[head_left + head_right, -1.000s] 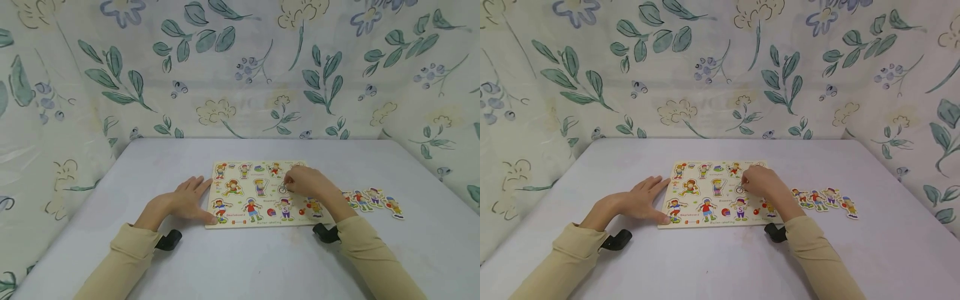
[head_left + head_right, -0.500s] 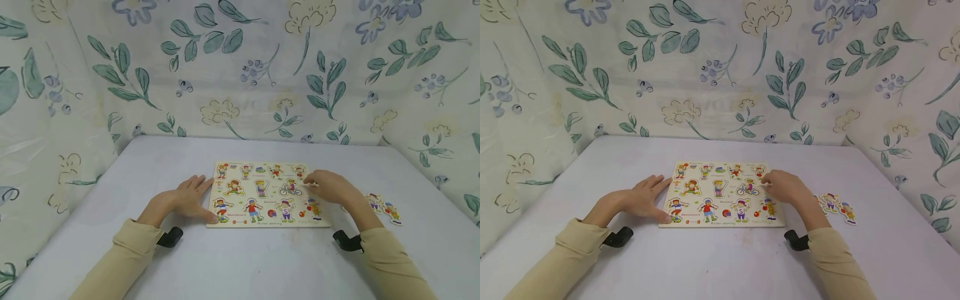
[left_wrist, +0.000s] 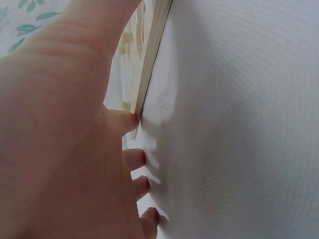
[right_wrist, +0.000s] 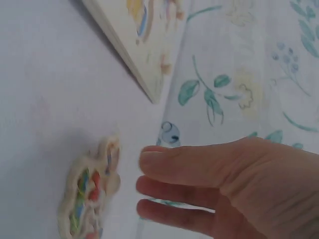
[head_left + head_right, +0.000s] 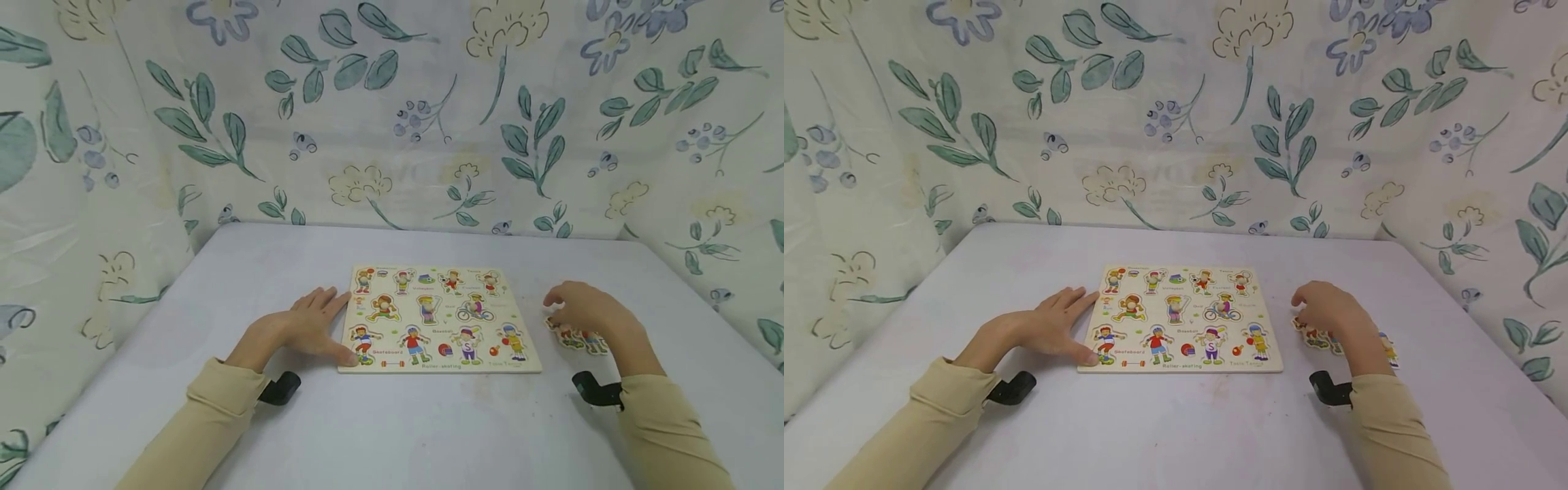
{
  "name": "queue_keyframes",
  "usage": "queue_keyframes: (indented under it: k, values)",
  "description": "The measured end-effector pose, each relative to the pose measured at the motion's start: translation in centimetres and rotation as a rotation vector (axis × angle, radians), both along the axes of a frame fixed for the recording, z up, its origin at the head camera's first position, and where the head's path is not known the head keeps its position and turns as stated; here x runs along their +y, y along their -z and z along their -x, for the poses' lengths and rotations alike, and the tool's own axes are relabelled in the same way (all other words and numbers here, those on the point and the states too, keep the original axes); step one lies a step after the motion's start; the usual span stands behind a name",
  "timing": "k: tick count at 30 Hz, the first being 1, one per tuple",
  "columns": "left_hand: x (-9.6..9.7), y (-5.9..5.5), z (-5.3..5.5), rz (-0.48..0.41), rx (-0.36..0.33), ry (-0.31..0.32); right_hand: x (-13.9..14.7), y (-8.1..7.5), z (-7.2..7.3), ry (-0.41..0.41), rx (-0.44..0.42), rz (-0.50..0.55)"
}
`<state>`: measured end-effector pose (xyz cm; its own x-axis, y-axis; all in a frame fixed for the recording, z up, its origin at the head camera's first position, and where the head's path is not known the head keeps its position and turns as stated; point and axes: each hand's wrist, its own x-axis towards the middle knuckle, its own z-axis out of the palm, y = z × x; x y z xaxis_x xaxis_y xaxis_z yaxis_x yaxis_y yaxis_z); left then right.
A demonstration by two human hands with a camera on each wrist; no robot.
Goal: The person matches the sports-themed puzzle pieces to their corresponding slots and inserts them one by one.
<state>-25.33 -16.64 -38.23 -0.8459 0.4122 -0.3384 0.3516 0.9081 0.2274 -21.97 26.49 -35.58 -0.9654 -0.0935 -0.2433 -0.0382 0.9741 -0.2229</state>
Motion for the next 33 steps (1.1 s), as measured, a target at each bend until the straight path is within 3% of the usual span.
queue_keyframes:
  k: [9,33]
  values:
    - [0.1,-0.1,-0.2,0.012,0.000,0.001,1.6,0.0,-0.3,0.008,-0.138,0.056]
    - [0.0,0.2,0.3,0.015,-0.006,-0.007,1.5,0.0,0.1,0.016,-0.152,0.011]
